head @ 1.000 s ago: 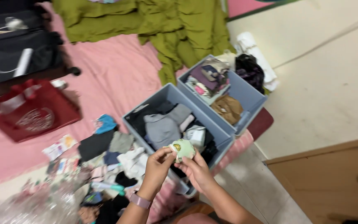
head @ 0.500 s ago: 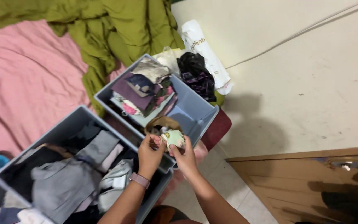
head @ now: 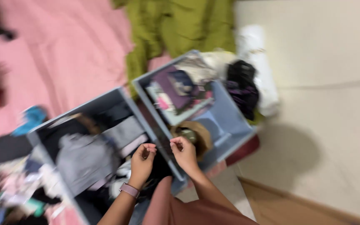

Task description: Sorting various items of clothing on a bed and placing them into storage containers.

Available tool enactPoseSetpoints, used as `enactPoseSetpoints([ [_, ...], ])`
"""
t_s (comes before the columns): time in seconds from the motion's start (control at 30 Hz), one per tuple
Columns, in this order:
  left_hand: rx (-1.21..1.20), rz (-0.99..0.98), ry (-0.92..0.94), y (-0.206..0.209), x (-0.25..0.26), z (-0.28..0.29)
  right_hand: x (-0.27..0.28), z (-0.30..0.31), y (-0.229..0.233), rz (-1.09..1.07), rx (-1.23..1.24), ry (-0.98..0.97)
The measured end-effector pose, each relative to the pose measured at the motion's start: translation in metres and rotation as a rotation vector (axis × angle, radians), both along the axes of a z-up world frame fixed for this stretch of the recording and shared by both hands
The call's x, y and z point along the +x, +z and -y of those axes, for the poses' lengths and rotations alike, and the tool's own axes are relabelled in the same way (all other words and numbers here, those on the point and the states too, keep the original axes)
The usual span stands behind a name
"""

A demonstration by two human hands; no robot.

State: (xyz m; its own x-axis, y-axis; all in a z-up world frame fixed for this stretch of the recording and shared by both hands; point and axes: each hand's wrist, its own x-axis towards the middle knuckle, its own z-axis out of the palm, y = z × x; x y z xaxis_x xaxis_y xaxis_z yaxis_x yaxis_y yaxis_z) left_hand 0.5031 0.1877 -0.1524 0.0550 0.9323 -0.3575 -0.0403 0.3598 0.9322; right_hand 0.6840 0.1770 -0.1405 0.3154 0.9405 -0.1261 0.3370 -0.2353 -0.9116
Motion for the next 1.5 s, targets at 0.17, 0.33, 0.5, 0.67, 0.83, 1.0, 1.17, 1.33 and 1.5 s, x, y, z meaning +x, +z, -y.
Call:
enactPoseSetpoints([
  [0.17,0.115,0.066,0.436,-0.010,-0.134,0.027,-0.138,-0.035,0.050,-0.041,0.026,0.362],
  [0.33,-0.008,-0.032,0.791,-0.013,-0.284,0.073,-0.292,-0.027,0.053,-0.105,0.044,0.672],
  [0.5,0.002,-0.001,0.874,-0.082,-0.412,0.105,-0.431,-0.005,-0.003,-0.247,-0.095,0.834],
  [0.67,-0.144,-0.284,0.582,-0.144,-0.513,0.111,-0.550,-0.015,-0.098,-0.095,-0.169,0.858],
  [0.83,0.065,-0.617,0.539,-0.218,-0.598,0.117,-0.637,-0.036,-0.192,0.147,-0.109,0.894],
  [1.0,0.062,-0.570,0.667,-0.214,-0.675,0.128,-0.683,-0.060,-0.235,0.342,0.183,1.039],
  [1.17,-0.050,-0.321,0.637,-0.217,-0.681,0.132,-0.687,-0.056,-0.269,0.441,0.054,1.044],
  [1.33,-0.104,-0.633,0.431,-0.174,-0.652,0.123,-0.668,-0.043,-0.274,0.386,-0.082,0.864],
  [1.5,0.070,-0.838,0.195,-0.182,-0.608,0.140,-0.636,-0.013,-0.251,0.198,-0.233,0.709],
])
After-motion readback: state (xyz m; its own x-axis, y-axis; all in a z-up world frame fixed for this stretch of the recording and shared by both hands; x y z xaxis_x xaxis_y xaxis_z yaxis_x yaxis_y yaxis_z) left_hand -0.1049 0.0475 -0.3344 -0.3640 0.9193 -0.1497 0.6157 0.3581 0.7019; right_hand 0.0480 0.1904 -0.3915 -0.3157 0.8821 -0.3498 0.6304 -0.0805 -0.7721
